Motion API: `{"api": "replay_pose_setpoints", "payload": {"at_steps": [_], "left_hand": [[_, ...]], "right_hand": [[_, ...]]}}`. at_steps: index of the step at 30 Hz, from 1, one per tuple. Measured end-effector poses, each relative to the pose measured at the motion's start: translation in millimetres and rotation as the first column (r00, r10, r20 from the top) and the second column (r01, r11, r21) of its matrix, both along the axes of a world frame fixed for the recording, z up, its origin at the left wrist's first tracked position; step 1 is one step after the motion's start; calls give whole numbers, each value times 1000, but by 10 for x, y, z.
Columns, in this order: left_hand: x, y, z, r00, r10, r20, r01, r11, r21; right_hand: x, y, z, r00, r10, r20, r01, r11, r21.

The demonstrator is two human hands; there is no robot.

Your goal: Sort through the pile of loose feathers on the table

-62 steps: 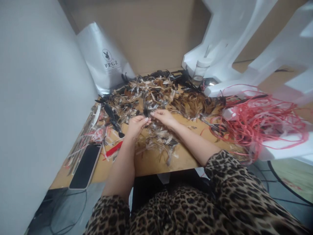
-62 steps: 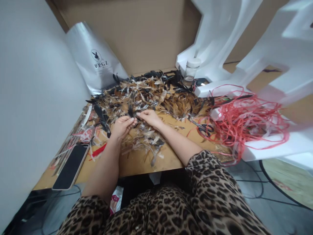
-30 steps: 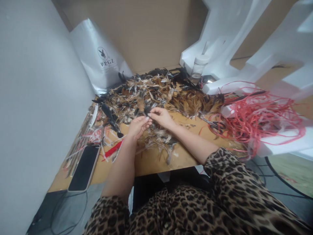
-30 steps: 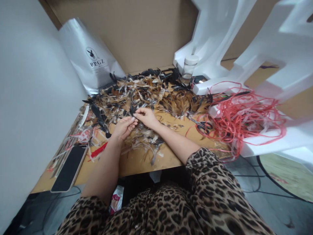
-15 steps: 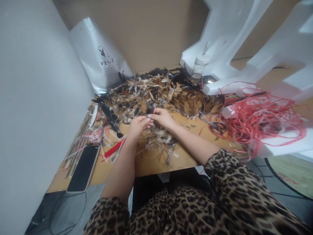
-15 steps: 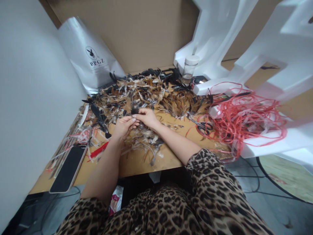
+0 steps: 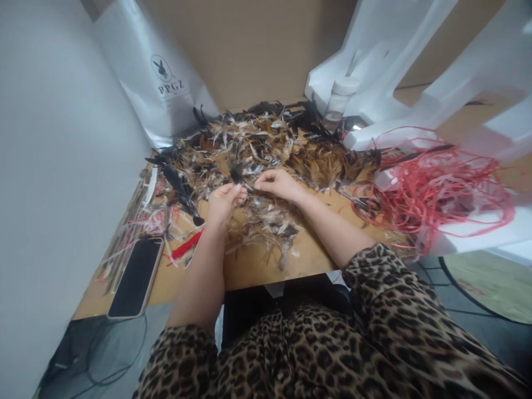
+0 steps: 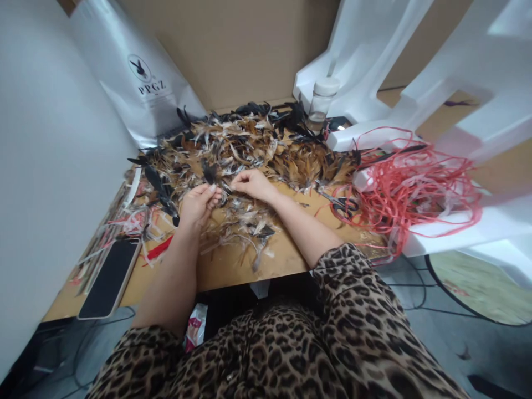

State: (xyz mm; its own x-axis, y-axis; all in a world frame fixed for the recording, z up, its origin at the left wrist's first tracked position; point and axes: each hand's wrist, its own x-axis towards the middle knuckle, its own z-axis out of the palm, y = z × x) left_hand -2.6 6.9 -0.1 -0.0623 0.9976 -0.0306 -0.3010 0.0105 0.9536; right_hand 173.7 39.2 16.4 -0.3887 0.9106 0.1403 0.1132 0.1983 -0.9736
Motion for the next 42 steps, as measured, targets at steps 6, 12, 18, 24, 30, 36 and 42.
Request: {"api": "replay_pose_setpoints", "payload": {"at_steps": [6,12,18,24,30,36,42], "left_hand": [[-43,15,8,997,51,51,-51,999,2],[-27,4,18,997,47,57,-46,999,-15],[-46,13,28,985,23,169,-18,999,-34],[-60,-7,59,963,-69,262,96,991,-91],[-68,-9,46,949,-133,285,161,984,-75],[-59,-63,38,916,-304,263,342,933,-114],[-21,-115,42,903,-374,212,409,899,-157]], "right_hand": [[235,58,42,906,61,420,-100,992,71],[99,-12,-15,765,-43,643,-76,985,156],[144,28,9,913,19,409,-67,992,103],[182,48,53,994,48,94,-45,998,-32],[183,16,91,957,138,-256,-212,934,-289],[176,-5,141,890,153,-430,-305,901,-310],[104,-6,95,887,156,-435,-302,909,-289]]}}
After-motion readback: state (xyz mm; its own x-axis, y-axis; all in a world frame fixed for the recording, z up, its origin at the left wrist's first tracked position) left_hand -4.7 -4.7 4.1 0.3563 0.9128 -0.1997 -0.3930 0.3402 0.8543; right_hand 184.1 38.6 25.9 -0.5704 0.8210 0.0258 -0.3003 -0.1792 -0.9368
